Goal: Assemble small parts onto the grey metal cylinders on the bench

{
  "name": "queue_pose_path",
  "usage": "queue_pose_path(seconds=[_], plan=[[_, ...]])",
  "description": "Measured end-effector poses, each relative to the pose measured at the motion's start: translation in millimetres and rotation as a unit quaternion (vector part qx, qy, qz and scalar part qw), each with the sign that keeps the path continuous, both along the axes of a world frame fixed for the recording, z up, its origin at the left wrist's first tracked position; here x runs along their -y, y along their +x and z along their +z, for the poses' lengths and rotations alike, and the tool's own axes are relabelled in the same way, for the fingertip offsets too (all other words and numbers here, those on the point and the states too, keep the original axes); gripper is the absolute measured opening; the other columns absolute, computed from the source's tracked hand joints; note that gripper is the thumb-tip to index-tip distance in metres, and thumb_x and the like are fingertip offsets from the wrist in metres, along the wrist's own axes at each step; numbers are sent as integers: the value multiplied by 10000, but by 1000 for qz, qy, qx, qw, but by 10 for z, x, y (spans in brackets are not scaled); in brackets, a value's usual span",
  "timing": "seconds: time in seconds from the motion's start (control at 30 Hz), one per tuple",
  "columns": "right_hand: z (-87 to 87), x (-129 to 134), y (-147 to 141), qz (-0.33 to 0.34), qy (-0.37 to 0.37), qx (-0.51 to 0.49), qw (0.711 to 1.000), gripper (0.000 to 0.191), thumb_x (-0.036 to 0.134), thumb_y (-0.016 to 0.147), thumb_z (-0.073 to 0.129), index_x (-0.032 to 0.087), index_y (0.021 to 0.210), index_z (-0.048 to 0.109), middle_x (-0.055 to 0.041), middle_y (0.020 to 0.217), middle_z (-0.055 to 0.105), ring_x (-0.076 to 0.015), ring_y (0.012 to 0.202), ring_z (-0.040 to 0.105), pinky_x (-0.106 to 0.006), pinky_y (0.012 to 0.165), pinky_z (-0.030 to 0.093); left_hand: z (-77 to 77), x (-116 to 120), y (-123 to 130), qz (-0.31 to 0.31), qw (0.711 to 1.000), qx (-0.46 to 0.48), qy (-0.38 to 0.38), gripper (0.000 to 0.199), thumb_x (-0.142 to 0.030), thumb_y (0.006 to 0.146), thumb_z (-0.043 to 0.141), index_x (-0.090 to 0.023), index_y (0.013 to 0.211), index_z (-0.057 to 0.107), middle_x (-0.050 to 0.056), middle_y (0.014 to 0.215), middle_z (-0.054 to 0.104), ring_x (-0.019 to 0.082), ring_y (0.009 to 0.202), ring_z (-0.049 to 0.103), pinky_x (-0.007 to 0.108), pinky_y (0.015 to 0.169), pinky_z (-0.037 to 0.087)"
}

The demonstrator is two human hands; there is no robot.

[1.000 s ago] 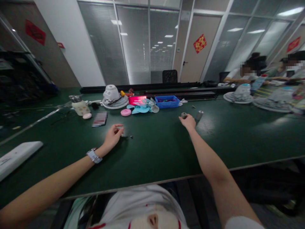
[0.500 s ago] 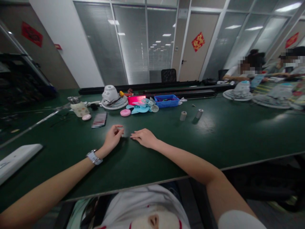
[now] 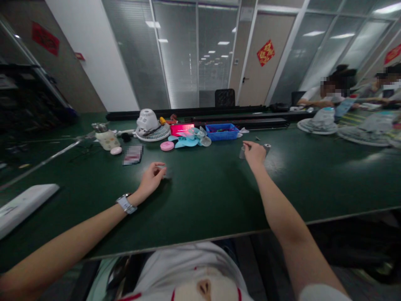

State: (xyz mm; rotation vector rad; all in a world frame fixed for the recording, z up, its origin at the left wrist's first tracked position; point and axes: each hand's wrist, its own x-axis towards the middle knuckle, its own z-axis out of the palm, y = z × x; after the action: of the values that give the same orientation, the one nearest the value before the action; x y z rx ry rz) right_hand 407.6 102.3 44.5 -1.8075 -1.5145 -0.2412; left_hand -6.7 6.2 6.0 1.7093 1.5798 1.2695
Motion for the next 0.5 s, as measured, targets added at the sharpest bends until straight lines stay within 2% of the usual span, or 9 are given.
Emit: queue_pose_path(seconds=[0.23,0.5], plan=[[-79,-32,40,-4,-10,-8,1000,332,316,918,518,220,1125,759,-118,1051,751,-282,954,683,-391,852,499,-27,-15,-8,-4,1000,10,2,315,-411,859,565,-187,1080,561,3,739,624,176,676,609,309,653,451],[-12,-89,88,-11,-76,28,997,308,272,922,532,175,1092,770,-158,1051,743,-313,987,687,-421,886,509,-6,1,3,-3,1000,-4,5,304,-395,871,552,-182,1087,562,3,744,621,177,686,616,308,646,455]])
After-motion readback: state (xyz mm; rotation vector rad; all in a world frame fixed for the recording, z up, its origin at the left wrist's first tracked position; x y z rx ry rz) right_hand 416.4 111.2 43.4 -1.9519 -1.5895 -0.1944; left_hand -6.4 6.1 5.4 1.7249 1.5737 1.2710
